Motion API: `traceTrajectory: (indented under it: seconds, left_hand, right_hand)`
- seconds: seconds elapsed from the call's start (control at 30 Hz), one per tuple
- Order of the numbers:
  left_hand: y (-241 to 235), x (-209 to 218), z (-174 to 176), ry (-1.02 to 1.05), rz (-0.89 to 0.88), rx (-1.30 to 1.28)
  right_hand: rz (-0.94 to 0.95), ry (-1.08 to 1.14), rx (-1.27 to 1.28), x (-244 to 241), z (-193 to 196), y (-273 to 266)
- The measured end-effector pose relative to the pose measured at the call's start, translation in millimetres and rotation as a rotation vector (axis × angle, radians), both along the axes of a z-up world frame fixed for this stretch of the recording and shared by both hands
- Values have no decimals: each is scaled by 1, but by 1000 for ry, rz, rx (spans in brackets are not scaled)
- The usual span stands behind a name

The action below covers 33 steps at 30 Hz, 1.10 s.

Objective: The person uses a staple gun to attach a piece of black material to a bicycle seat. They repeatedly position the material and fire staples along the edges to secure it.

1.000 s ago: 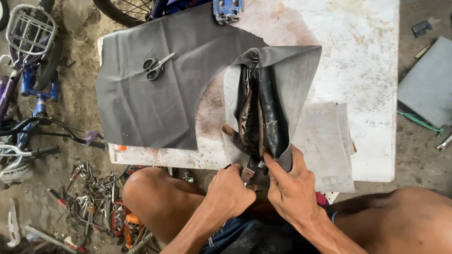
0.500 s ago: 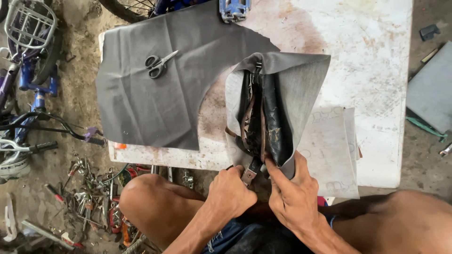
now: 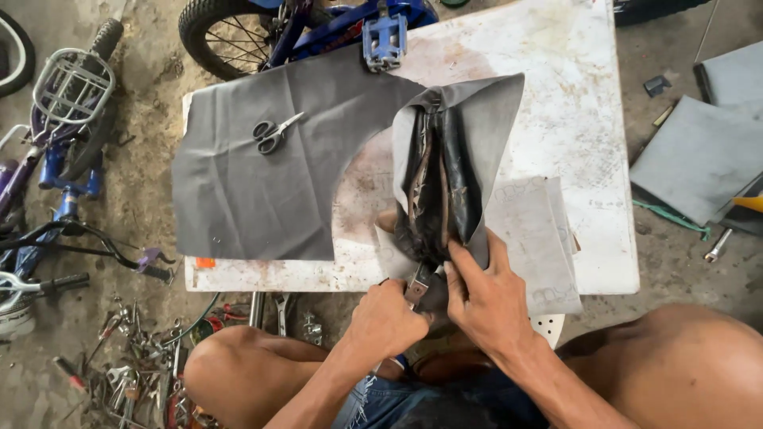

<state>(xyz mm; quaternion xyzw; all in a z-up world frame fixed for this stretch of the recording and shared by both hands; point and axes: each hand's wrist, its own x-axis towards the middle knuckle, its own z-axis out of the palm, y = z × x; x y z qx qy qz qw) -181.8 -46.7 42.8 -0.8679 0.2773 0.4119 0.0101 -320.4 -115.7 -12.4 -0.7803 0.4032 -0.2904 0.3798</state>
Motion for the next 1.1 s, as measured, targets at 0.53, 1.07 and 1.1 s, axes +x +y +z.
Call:
traceTrajectory:
  seconds: [0.53,1.07,1.1]
  left_hand:
    - [34,138,16,-411,-72,-94]
    - [10,59,-1,-144,-610,-1208]
    - [5,56,-3,-123,-670,-1219]
  right_hand:
    - [-129,-30,183,1,-7,-28]
    - [-178,-70,114,-22,22,-8]
    - [-143,11,8,-25,23,-7]
